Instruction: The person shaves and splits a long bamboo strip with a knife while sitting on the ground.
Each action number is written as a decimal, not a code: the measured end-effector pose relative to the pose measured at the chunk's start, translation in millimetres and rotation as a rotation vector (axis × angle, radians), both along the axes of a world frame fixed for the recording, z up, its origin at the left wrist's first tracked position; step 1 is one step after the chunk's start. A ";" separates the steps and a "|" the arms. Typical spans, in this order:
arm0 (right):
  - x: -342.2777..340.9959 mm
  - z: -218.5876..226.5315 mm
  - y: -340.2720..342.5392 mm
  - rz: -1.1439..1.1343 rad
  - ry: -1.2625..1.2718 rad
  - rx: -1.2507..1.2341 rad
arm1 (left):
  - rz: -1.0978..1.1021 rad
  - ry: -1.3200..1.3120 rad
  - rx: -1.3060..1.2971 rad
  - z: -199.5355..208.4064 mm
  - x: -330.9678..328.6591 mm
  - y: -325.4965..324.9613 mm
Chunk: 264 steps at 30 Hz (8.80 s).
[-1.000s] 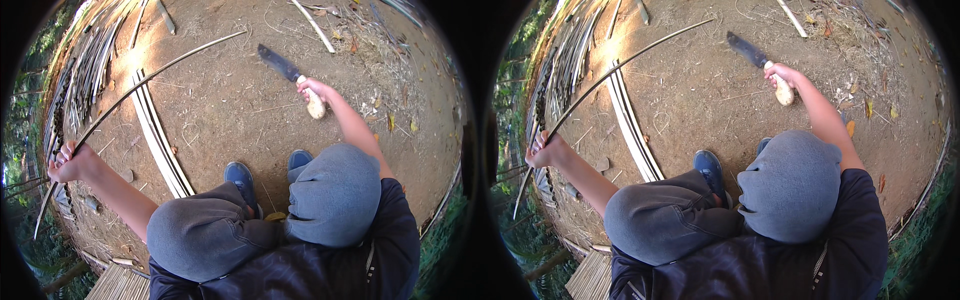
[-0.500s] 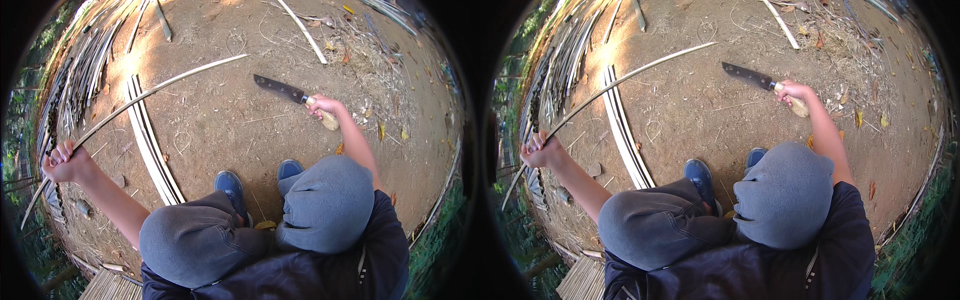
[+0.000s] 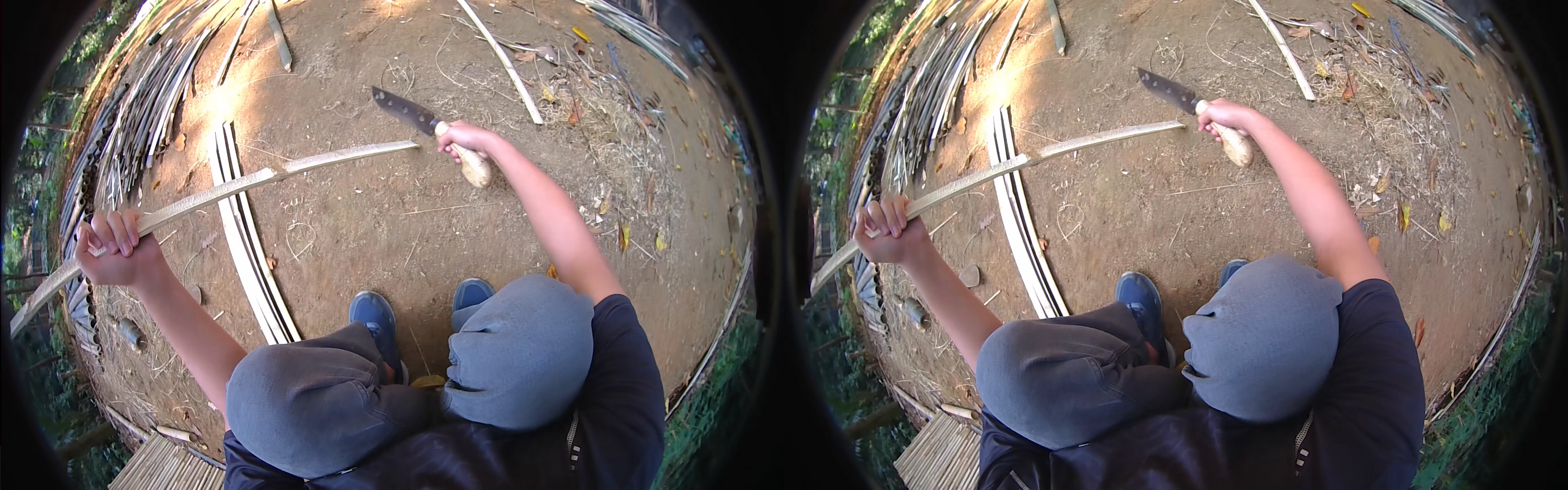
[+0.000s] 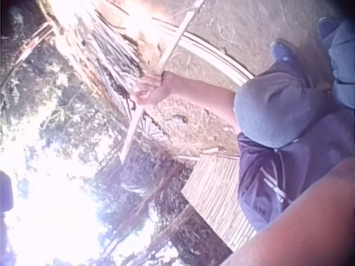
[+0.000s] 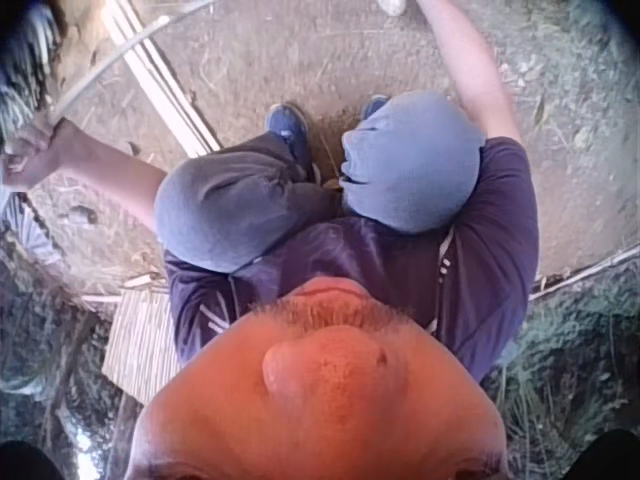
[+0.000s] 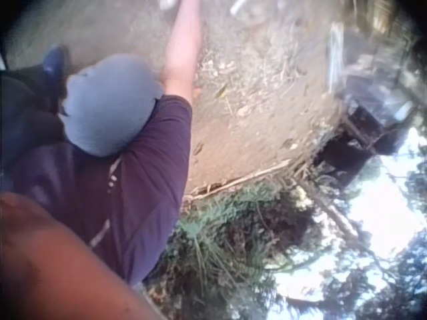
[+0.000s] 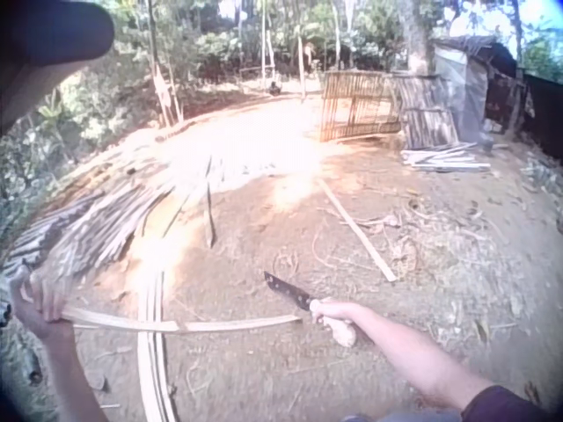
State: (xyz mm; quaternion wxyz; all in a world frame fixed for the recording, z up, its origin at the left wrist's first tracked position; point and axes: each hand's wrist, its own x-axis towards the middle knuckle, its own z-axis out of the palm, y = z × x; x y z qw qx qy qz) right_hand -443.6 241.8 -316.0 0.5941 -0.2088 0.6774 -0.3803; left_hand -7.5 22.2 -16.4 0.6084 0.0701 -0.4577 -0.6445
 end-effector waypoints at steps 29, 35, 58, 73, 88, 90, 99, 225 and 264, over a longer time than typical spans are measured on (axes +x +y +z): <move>195.4 145.7 44.0 0.275 0.661 -0.323 | -0.086 -0.011 -0.134 -9.3 -13.3 23.2; 191.6 140.2 38.8 0.278 0.626 -0.173 | 0.024 -0.024 -0.094 -16.8 -5.2 20.3; 182.2 108.1 40.2 0.281 0.659 -0.163 | -0.045 -0.072 -0.105 -14.3 -3.6 19.8; 140.8 73.4 41.4 0.242 0.709 0.082 | -0.006 -0.092 -0.103 -19.4 -3.0 8.8; 133.9 34.3 59.7 0.242 0.707 0.013 | -0.081 -0.082 -0.128 -20.1 2.1 3.1; 104.9 -7.4 65.7 0.173 0.753 0.156 | -0.051 -0.106 -0.114 -18.4 -5.4 9.9; 86.9 -10.5 86.4 0.105 0.696 0.263 | -0.034 -0.099 -0.103 -18.2 0.7 4.6; 181.6 115.4 53.6 0.255 0.786 -0.138 | 0.446 -0.106 -0.073 -13.7 -14.1 6.8; 168.1 62.1 66.0 0.195 0.828 -0.157 | 0.540 -0.140 -0.050 -11.4 -2.3 -15.9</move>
